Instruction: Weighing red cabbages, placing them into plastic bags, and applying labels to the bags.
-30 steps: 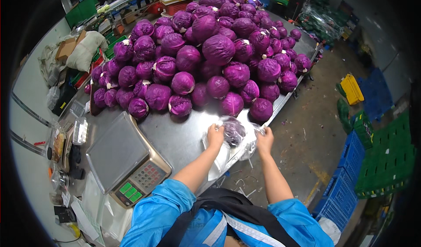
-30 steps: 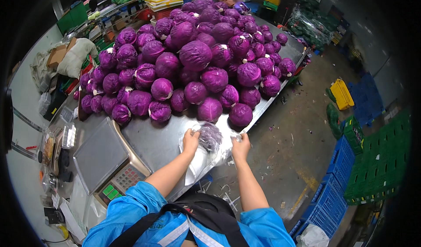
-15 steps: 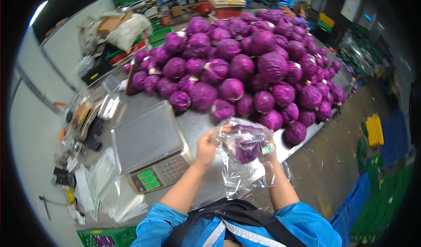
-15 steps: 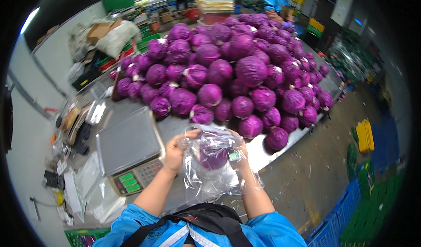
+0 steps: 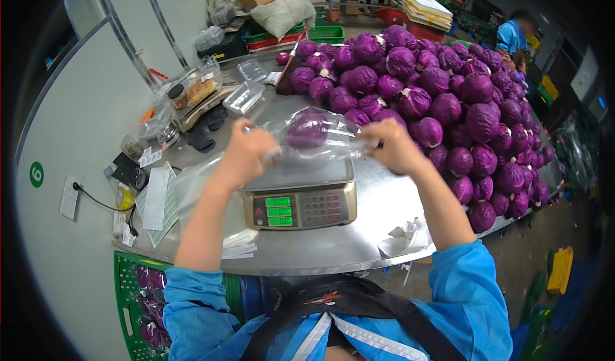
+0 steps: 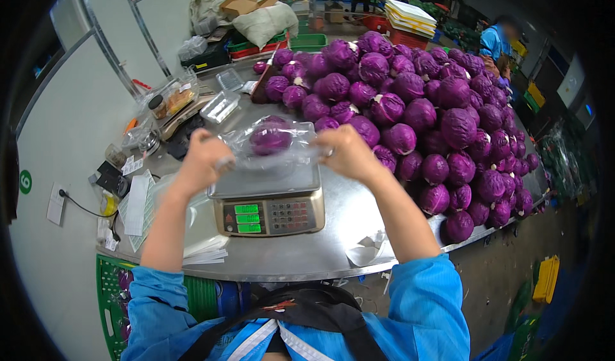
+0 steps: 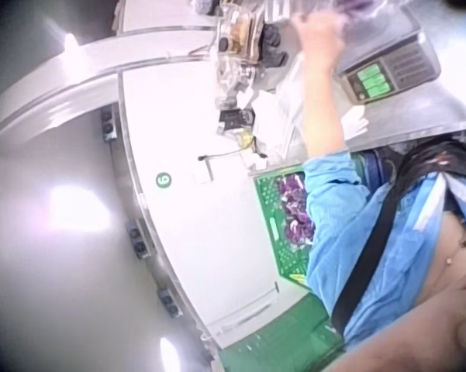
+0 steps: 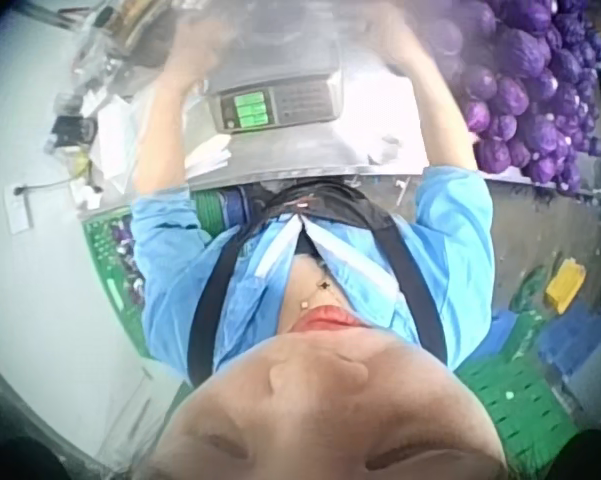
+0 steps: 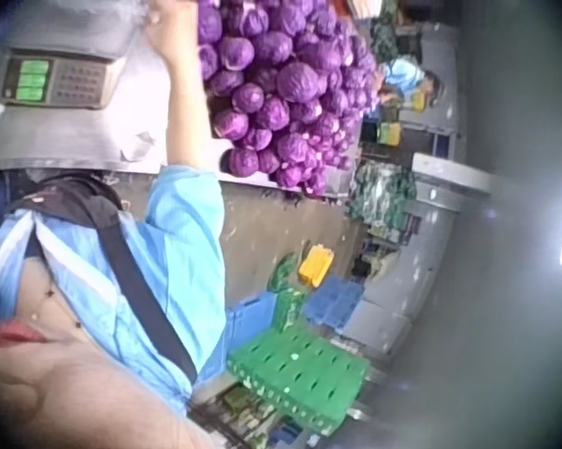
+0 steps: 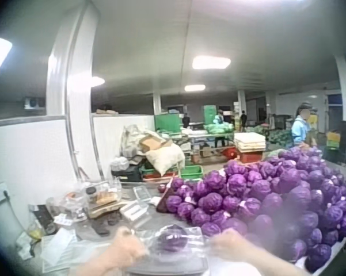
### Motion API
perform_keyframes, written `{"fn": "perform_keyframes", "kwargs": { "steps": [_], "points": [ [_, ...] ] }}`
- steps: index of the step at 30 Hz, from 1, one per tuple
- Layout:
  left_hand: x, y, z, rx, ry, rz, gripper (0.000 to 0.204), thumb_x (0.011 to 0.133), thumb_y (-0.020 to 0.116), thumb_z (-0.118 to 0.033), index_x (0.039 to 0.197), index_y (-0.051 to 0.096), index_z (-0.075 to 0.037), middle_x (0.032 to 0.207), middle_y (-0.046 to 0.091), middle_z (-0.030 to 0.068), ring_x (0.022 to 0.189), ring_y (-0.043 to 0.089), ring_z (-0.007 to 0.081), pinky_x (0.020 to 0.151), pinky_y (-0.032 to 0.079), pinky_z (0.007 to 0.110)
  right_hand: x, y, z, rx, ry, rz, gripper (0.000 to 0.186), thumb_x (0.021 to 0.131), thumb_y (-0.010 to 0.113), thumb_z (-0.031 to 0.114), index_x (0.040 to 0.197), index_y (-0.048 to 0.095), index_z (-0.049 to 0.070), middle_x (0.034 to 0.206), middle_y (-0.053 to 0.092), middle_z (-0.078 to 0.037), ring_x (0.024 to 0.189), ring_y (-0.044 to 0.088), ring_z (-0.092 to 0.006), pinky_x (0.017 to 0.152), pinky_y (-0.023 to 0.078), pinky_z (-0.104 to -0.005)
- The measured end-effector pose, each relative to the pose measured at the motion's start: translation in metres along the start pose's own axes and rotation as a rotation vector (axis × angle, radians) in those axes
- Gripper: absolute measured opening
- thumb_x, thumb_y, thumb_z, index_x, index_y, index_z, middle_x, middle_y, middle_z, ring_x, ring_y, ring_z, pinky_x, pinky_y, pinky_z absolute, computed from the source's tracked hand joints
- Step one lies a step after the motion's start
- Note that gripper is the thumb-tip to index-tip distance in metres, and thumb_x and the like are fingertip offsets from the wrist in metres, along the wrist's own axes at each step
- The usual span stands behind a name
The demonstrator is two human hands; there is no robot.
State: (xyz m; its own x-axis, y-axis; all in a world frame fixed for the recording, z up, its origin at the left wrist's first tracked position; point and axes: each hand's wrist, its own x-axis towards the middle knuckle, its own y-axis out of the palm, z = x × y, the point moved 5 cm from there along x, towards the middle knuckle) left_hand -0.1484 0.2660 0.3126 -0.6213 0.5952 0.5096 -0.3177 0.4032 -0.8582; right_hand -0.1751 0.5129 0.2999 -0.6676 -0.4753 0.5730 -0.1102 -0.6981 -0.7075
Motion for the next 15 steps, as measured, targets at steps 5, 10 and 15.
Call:
{"fn": "perform_keyframes", "kwargs": {
  "steps": [5, 10, 15],
  "points": [
    [-0.097, 0.054, -0.025, -0.194, -0.117, 0.247, 0.019, 0.065, 0.066, -0.007, 0.082, 0.061, -0.014, 0.080, 0.059, -0.0029, 0.083, 0.054, 0.0135, 0.080, 0.035, 0.032, -0.070, 0.072, 0.001, -0.091, -0.083, 0.151, 0.009, 0.062, 0.059, 0.001, 0.065, 0.056, 0.008, 0.065, 0.052, -0.002, 0.069, 0.053, -0.0188, 0.074, 0.036, -0.0336],
    [-0.174, 0.136, -0.039, -1.100, -1.025, -0.420, 0.023, 0.079, 0.058, -0.013, 0.099, 0.055, -0.002, 0.079, 0.060, 0.0045, 0.082, 0.053, 0.0142, 0.076, 0.040, 0.028, -0.122, 0.069, 0.040, -0.119, -0.044, 0.201, 0.008, 0.063, 0.064, 0.006, 0.068, 0.058, 0.010, 0.070, 0.057, 0.000, 0.071, 0.054, -0.0151, 0.075, 0.036, -0.0334],
    [-0.205, 0.180, -0.071, -1.453, -1.244, 0.307, 0.049, 0.083, 0.053, -0.012, 0.124, 0.029, 0.000, 0.096, 0.055, 0.0115, 0.084, 0.052, 0.0120, 0.070, 0.041, 0.023, -0.141, 0.051, 0.067, -0.002, 0.131, 0.249, 0.011, 0.066, 0.070, 0.015, 0.067, 0.060, 0.009, 0.062, 0.058, -0.001, 0.059, 0.054, -0.0174, 0.064, 0.039, -0.0298]
  ]
}}
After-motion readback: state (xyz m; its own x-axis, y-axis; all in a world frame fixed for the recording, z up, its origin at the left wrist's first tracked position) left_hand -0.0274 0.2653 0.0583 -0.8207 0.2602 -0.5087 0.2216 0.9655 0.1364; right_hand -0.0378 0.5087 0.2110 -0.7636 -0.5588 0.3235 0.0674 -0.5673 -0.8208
